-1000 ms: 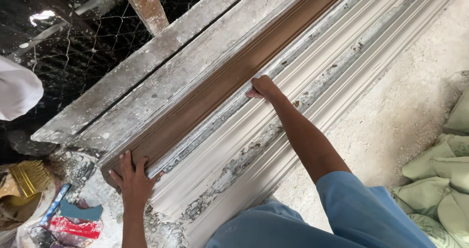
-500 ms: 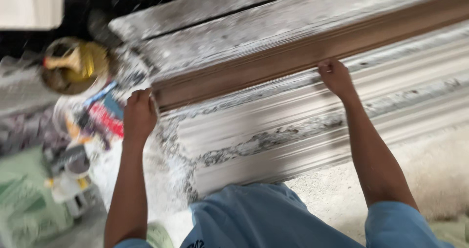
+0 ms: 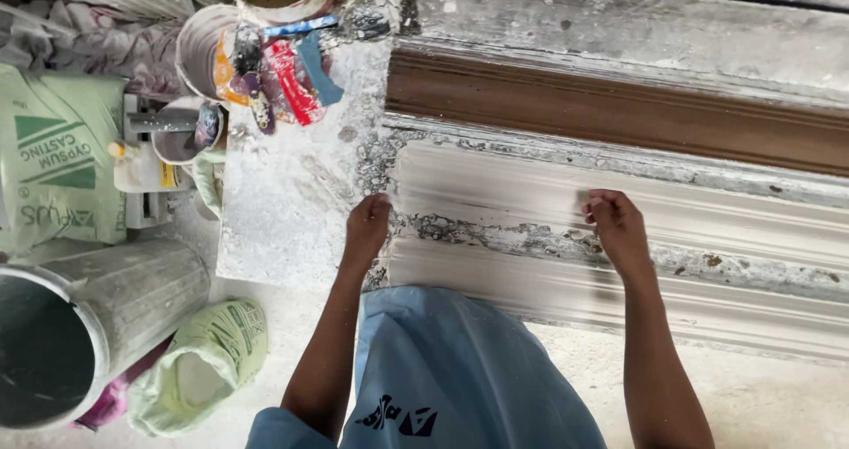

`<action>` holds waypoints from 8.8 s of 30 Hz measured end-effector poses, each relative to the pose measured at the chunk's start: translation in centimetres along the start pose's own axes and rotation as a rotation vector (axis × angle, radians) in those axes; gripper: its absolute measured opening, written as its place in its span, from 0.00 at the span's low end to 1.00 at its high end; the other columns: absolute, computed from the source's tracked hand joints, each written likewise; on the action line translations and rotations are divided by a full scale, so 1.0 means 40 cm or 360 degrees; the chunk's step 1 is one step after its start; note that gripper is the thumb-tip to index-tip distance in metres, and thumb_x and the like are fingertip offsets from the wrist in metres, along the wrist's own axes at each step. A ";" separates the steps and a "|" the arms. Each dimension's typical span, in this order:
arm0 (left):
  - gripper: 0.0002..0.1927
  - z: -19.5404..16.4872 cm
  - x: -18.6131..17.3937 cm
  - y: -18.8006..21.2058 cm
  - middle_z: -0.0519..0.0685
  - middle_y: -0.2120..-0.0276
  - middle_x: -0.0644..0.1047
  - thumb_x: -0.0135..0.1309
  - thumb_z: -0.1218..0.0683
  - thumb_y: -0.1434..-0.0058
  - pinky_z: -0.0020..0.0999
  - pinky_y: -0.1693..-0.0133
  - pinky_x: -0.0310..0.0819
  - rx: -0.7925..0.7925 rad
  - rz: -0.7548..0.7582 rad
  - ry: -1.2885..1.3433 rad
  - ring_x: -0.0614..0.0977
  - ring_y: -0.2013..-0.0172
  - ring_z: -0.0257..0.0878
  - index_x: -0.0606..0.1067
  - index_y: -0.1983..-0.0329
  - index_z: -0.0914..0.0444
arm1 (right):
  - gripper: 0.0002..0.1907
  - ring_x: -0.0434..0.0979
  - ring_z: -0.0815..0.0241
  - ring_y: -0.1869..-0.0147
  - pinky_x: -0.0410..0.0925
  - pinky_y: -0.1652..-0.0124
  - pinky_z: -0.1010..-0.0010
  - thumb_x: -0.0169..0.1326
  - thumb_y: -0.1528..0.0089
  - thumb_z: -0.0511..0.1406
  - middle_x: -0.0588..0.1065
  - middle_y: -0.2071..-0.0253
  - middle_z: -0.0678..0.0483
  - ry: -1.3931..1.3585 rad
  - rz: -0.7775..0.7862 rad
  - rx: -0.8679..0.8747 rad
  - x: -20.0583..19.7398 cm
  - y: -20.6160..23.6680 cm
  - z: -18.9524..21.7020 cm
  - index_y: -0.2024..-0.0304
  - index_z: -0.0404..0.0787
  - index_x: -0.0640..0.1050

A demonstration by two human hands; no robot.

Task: The person dips a brush into a container of brown stain and brushes the stain along the grooved face of a long plaster cornice molding, working along its length. They then carry a stained mixing bowl across the workshop, scoop water into a pink cup, and scoop gypsum powder from a bag into the bowl.

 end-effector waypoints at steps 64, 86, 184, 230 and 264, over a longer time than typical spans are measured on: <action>0.16 0.066 -0.172 0.133 0.60 0.58 0.81 0.50 0.49 0.27 0.49 0.58 0.76 0.0378 0.0523 -0.0202 0.83 0.58 0.57 0.72 0.45 0.65 | 0.16 0.75 0.42 0.44 0.68 0.45 0.49 0.45 0.29 0.42 0.77 0.51 0.44 0.1644 0.0049 -0.0785 0.495 -0.012 0.434 0.55 0.40 0.81; 0.15 0.043 -0.223 0.174 0.59 0.61 0.80 0.51 0.52 0.29 0.44 0.62 0.77 0.0674 0.0450 -0.0139 0.83 0.63 0.56 0.74 0.45 0.65 | 0.22 0.80 0.39 0.49 0.68 0.43 0.51 0.37 0.29 0.44 0.79 0.52 0.40 0.1505 0.0444 -0.0407 0.478 -0.052 0.430 0.54 0.39 0.79; 0.16 -0.395 0.031 -0.405 0.66 0.68 0.79 0.46 0.54 0.28 0.56 0.58 0.74 0.0773 0.0046 -0.0953 0.81 0.64 0.64 0.77 0.67 0.68 | 0.12 0.73 0.36 0.42 0.65 0.45 0.45 0.58 0.33 0.40 0.76 0.49 0.39 0.1522 -0.1071 -0.0655 -0.003 -0.035 0.321 0.50 0.44 0.82; 0.10 -0.435 -0.365 -0.770 0.57 0.53 0.81 0.58 0.65 0.33 0.34 0.50 0.76 0.1366 -0.0394 0.0624 0.81 0.54 0.43 0.81 0.49 0.68 | 0.12 0.80 0.57 0.51 0.68 0.72 0.73 0.51 0.31 0.31 0.75 0.43 0.47 0.0507 -0.0295 -0.0822 0.494 -0.123 0.440 0.46 0.40 0.76; 0.11 -0.866 0.106 -0.084 0.55 0.46 0.77 0.60 0.64 0.32 0.34 0.55 0.84 0.2213 0.1518 -0.0276 0.86 0.57 0.45 0.80 0.48 0.60 | 0.11 0.79 0.62 0.44 0.72 0.46 0.71 0.48 0.27 0.32 0.78 0.51 0.51 -0.0392 -0.0532 -0.0439 0.029 0.278 0.149 0.44 0.33 0.74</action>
Point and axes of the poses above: each hand's wrist, its own y-axis away from the middle knuckle, its own x-axis out of the palm, z = x × y, the point moved 5 cm from there along -y, towards the middle knuckle
